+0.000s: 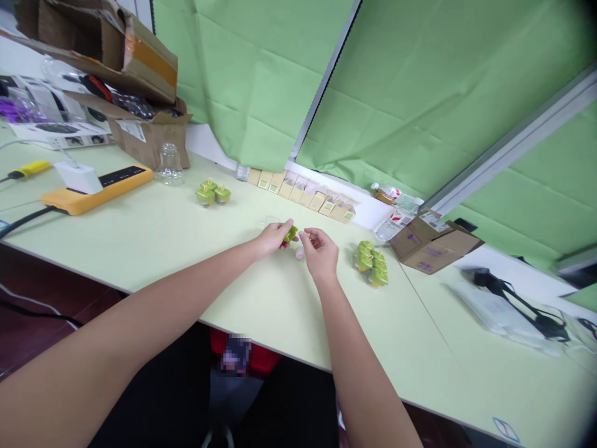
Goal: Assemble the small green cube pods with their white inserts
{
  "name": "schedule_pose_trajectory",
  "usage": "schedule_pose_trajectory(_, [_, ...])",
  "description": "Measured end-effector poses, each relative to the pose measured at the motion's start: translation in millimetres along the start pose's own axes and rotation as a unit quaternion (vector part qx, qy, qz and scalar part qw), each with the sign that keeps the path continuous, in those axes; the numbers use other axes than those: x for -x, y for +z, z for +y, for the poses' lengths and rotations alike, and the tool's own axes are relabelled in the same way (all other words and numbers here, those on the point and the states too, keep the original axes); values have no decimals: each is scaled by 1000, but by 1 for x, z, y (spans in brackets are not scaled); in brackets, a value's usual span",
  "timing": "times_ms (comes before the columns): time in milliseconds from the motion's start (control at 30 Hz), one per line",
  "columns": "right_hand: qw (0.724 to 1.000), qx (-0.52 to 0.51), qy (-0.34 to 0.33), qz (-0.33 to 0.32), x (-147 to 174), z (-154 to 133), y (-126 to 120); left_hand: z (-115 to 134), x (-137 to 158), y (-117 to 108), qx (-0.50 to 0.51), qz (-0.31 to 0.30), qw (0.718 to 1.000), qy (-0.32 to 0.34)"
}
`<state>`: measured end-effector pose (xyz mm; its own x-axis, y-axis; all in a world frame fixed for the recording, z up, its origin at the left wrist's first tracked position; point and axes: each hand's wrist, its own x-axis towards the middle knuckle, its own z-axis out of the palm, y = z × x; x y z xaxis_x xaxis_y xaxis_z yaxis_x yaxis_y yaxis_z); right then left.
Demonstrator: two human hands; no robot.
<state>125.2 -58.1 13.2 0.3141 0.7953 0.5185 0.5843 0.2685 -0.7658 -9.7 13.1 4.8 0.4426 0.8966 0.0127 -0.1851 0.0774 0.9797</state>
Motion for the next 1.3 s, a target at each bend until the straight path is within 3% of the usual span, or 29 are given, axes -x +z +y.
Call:
schedule_pose_trajectory(233, [994,88,-61,-28,5,-1,5,1,4,7,20,-27,999,15])
schedule_pose_trajectory(533, [962,238,-133,-26,7,-5,7,-3,4,7,12,24,999,29])
schedule_pose_trajectory(767, [969,206,-133,-29,7,-4,6,-1,5,8,69,-10,998,5])
schedule_pose_trajectory(1067, [978,172,-113,-25,7,-10,3,3,6,7,122,-12,992,-4])
schedule_pose_trajectory(1300, [990,130,-59,15,7,-14,3,5,8,8,165,-59,984,11])
